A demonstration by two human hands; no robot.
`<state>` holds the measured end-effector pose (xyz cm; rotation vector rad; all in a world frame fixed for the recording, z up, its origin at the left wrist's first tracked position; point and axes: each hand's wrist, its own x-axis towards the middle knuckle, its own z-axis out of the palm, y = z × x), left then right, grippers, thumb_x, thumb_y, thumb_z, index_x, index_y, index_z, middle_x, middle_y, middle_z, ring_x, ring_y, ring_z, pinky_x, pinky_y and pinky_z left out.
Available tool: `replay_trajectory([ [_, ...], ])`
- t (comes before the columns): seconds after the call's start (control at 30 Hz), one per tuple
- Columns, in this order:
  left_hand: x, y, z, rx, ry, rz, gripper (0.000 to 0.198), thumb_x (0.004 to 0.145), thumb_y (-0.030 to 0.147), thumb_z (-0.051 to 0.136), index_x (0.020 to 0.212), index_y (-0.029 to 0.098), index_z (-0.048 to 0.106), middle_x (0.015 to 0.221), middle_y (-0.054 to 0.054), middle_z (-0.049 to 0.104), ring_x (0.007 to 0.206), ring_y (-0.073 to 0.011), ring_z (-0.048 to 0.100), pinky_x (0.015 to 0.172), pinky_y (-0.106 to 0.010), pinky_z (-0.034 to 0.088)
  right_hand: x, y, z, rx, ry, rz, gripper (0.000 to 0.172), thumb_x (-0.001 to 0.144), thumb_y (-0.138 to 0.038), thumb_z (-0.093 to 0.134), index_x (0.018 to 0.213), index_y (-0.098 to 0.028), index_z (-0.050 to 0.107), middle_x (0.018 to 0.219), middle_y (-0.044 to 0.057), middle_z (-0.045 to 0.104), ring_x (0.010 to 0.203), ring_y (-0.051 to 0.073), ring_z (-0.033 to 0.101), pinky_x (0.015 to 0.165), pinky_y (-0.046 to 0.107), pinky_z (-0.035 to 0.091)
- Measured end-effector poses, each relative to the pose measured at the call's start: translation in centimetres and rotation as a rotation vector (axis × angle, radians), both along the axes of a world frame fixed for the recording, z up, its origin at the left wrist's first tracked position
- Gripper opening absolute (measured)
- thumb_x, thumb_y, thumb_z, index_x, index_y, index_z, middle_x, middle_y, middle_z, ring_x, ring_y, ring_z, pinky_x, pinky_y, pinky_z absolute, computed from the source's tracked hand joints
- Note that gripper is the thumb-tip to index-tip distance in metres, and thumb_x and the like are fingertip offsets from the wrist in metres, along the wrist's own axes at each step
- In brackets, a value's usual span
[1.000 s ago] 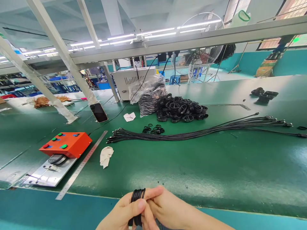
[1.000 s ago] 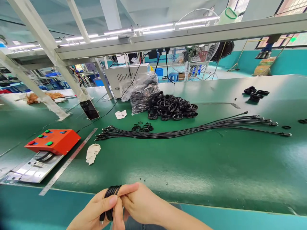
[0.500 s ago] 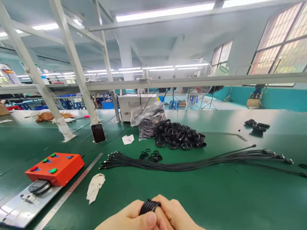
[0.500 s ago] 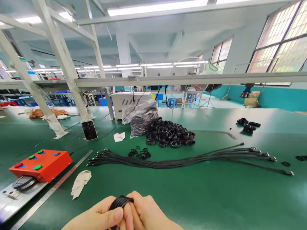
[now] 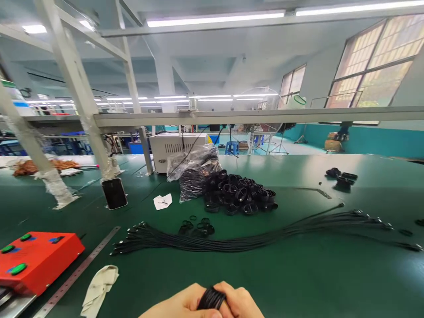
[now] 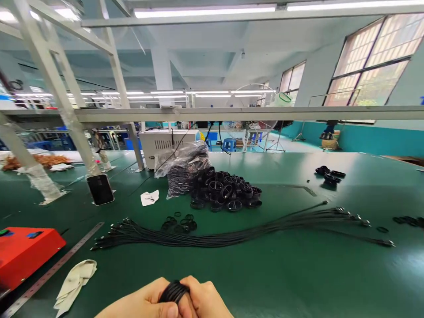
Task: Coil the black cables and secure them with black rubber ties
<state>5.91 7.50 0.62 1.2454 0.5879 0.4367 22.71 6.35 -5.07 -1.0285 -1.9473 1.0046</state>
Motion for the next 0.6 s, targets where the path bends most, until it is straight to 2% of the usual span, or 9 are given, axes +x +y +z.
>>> replay_trajectory([
  [0.1, 0.5, -0.1, -0.3, -0.065, -0.042, 0.038, 0.041, 0.065, 0.051, 0.077, 0.074, 0.012, 0.079, 0.065, -0.009, 0.071, 0.056, -0.0137, 0.057, 0.058, -0.024, 0.042, -0.1, -0.6, 0.7, -0.035, 0.099, 0.059, 0.032, 0.083, -0.053, 0.053, 0.081, -0.021, 0.050, 0.056, -0.006, 0.048, 0.048, 0.007, 0.042, 0.046, 0.018, 0.034],
  [0.23, 0.9, -0.6, -0.6, -0.155, -0.072, 0.195, 0.039, 0.054, 0.045, 0.086, 0.069, 0.012, 0.075, 0.064, -0.010, 0.075, 0.052, -0.0181, 0.064, 0.053, -0.027, 0.047, -0.3, -1.1, 0.8, -0.133, 0.197, 0.015, 0.037, 0.093, -0.056, 0.038, 0.080, -0.022, 0.044, 0.055, -0.004, 0.051, 0.046, 0.009, 0.049, 0.046, 0.018, 0.037],
  [0.27, 0.9, -0.6, -0.7, -0.134, -0.083, 0.250, 0.040, 0.056, 0.048, 0.084, 0.067, 0.012, 0.074, 0.062, -0.010, 0.074, 0.051, -0.0180, 0.064, 0.052, -0.027, 0.047, -0.4, -1.2, 0.9, -0.150, 0.208, 0.002, 0.039, 0.093, -0.058, 0.035, 0.081, -0.022, 0.044, 0.055, -0.004, 0.052, 0.045, 0.009, 0.049, 0.045, 0.018, 0.037],
  [0.33, 0.8, -0.4, -0.9, -0.024, -0.074, 0.402, 0.042, 0.071, 0.053, 0.072, 0.063, 0.012, 0.070, 0.057, -0.007, 0.070, 0.049, -0.0153, 0.060, 0.053, -0.026, 0.046, -0.5, -1.2, 1.1, -0.180, 0.206, -0.009, 0.043, 0.094, -0.061, 0.032, 0.084, -0.021, 0.044, 0.053, -0.004, 0.052, 0.040, 0.008, 0.046, 0.042, 0.018, 0.036],
  [0.4, 0.5, -0.1, -1.2, 0.129, -0.038, 0.572, 0.040, 0.083, 0.049, 0.062, 0.063, 0.015, 0.068, 0.055, -0.002, 0.065, 0.050, -0.0122, 0.054, 0.055, -0.023, 0.044, -0.6, -1.0, 1.3, -0.229, 0.194, -0.007, 0.047, 0.093, -0.064, 0.029, 0.085, -0.020, 0.044, 0.051, -0.005, 0.051, 0.036, 0.008, 0.043, 0.038, 0.018, 0.033],
  [0.47, 0.1, 0.1, -1.3, 0.225, -0.025, 0.695, 0.028, 0.085, 0.045, 0.060, 0.078, 0.019, 0.069, 0.065, 0.000, 0.065, 0.061, -0.0131, 0.055, 0.063, -0.022, 0.045, -0.8, -0.8, 1.5, -0.289, 0.191, 0.002, 0.050, 0.092, -0.067, 0.026, 0.084, -0.020, 0.043, 0.049, -0.006, 0.050, 0.033, 0.007, 0.043, 0.037, 0.018, 0.031],
  [0.5, 0.0, 0.1, -1.2, 0.227, -0.041, 0.710, 0.028, 0.086, 0.047, 0.058, 0.090, 0.021, 0.070, 0.077, -0.001, 0.068, 0.071, -0.0152, 0.058, 0.070, -0.024, 0.046, -0.9, -0.8, 1.5, -0.317, 0.194, 0.001, 0.052, 0.092, -0.068, 0.025, 0.083, -0.020, 0.043, 0.048, -0.006, 0.050, 0.033, 0.007, 0.043, 0.037, 0.017, 0.031],
  [0.53, -0.1, 0.2, -1.0, 0.199, -0.060, 0.682, 0.037, 0.088, 0.053, 0.051, 0.101, 0.023, 0.069, 0.091, -0.003, 0.070, 0.083, -0.0183, 0.059, 0.079, -0.028, 0.046, -1.0, -0.7, 1.6, -0.341, 0.195, -0.003, 0.053, 0.092, -0.069, 0.023, 0.082, -0.020, 0.043, 0.049, -0.005, 0.051, 0.033, 0.007, 0.043, 0.037, 0.017, 0.031],
  [0.6, -0.4, 0.2, -0.6, 0.093, -0.094, 0.541, 0.063, 0.090, 0.064, 0.026, 0.116, 0.022, 0.065, 0.115, -0.009, 0.067, 0.105, -0.0258, 0.057, 0.097, -0.039, 0.040, -0.9, -0.6, 1.7, -0.368, 0.192, -0.010, 0.055, 0.092, -0.069, 0.023, 0.082, -0.019, 0.044, 0.050, -0.005, 0.052, 0.034, 0.007, 0.043, 0.037, 0.017, 0.031],
])
